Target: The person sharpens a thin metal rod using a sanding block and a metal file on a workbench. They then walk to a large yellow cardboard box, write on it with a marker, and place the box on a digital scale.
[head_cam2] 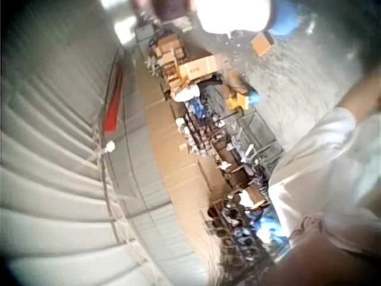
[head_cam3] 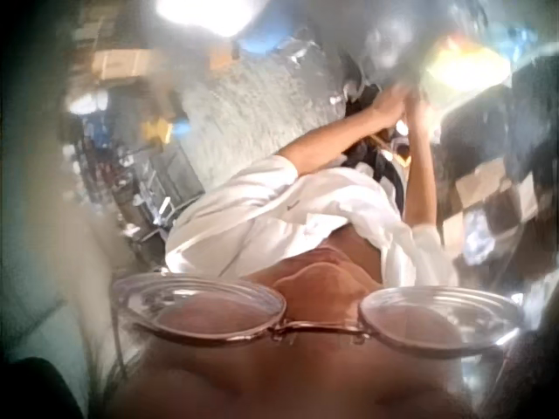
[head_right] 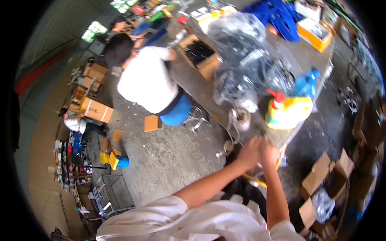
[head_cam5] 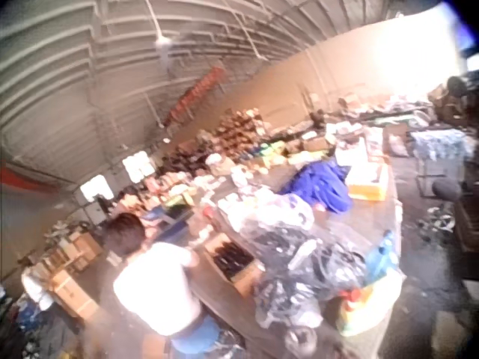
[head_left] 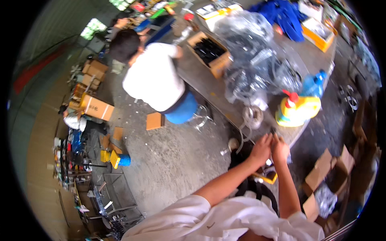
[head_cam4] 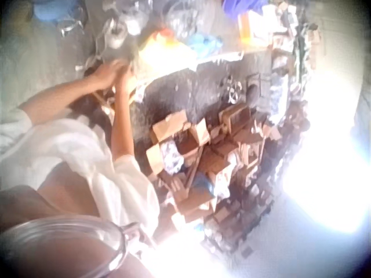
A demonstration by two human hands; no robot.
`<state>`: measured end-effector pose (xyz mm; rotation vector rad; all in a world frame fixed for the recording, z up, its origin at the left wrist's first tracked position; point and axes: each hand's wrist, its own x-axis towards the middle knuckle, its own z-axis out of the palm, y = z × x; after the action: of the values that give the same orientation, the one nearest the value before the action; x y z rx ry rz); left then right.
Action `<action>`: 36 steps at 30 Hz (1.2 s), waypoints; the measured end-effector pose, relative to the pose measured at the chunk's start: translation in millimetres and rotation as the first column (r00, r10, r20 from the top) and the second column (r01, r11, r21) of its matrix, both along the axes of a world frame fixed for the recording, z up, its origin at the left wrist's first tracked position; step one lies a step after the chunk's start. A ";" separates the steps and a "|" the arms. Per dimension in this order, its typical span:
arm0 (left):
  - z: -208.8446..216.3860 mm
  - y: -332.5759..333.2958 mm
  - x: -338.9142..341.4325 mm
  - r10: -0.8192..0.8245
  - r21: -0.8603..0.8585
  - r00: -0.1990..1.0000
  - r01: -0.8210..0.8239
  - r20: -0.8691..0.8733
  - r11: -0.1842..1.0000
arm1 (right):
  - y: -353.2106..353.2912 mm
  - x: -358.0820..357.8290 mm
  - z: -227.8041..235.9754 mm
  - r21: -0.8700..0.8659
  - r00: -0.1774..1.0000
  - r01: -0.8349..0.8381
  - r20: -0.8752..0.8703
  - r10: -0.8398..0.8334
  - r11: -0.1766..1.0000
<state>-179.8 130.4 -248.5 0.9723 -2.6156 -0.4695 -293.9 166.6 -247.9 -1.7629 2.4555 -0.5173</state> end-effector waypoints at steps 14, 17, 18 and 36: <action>12.9 -5.6 4.4 -0.066 0.007 0.997 0.066 0.049 0.998 | 8.2 12.3 7.2 -0.074 0.998 0.063 0.014 -0.062 0.995; 11.5 -6.9 7.5 -0.076 -0.002 0.997 0.076 0.026 0.997 | 17.4 15.7 5.9 -0.052 0.998 0.061 -0.019 -0.063 0.997; 11.2 -7.2 7.6 -0.079 -0.006 0.997 0.079 0.019 0.997 | 18.9 15.4 6.6 -0.038 0.998 0.058 -0.038 -0.059 0.998; 15.4 -7.7 7.9 -0.080 0.054 0.997 0.080 -0.009 0.995 | 16.5 20.4 1.4 -0.050 0.992 0.120 0.036 -0.118 0.992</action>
<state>-171.8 122.8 -233.1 0.8832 -2.6562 -0.5646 -273.5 183.1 -246.5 -1.6187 2.5582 -0.6206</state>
